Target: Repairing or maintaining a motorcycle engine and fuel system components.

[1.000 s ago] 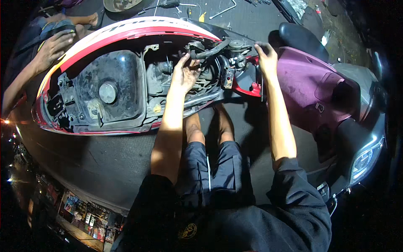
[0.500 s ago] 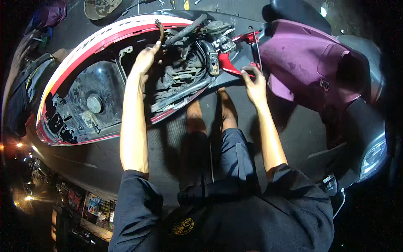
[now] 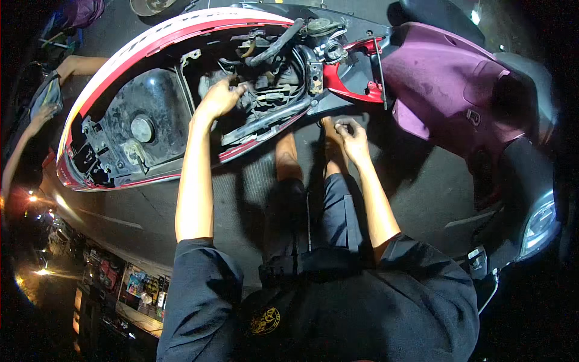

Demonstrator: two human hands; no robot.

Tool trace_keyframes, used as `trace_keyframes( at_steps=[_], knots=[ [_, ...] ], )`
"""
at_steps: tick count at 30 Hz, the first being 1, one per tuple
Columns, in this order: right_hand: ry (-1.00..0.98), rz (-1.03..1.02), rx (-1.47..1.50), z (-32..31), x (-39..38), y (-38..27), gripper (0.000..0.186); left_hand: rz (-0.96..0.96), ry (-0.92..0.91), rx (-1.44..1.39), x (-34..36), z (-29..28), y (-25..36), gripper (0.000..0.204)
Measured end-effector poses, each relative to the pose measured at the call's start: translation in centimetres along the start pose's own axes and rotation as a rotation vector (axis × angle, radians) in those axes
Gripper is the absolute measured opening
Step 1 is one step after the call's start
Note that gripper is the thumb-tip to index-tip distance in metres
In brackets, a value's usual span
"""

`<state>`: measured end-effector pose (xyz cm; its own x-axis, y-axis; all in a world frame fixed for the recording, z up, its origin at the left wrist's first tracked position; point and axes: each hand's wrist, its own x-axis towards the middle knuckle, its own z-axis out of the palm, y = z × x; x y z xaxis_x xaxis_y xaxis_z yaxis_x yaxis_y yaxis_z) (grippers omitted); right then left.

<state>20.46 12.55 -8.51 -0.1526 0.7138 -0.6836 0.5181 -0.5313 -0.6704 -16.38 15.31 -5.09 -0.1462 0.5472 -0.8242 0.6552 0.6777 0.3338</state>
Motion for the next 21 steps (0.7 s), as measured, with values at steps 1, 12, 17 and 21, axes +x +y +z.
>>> trace_keyframes(
  at_steps=[1,12,17,21],
  knots=[
    [0.007,0.018,-0.003,-1.0,-0.2,1.0,0.012,0.053,0.058,-0.022,-2.6,0.2,2.3,0.056],
    [-0.022,0.191,-0.025,-2.5,-1.6,4.9,0.014,0.301,0.341,-0.009,-15.9,4.7,1.5,0.019],
    [-0.086,0.138,-0.068,-0.5,0.5,4.7,0.016,0.384,0.394,-0.081,-14.3,5.0,0.8,0.018],
    [-0.110,-0.019,-0.209,1.4,4.3,0.5,0.028,0.392,0.444,-0.094,-11.8,6.7,0.7,0.015]
  ],
)
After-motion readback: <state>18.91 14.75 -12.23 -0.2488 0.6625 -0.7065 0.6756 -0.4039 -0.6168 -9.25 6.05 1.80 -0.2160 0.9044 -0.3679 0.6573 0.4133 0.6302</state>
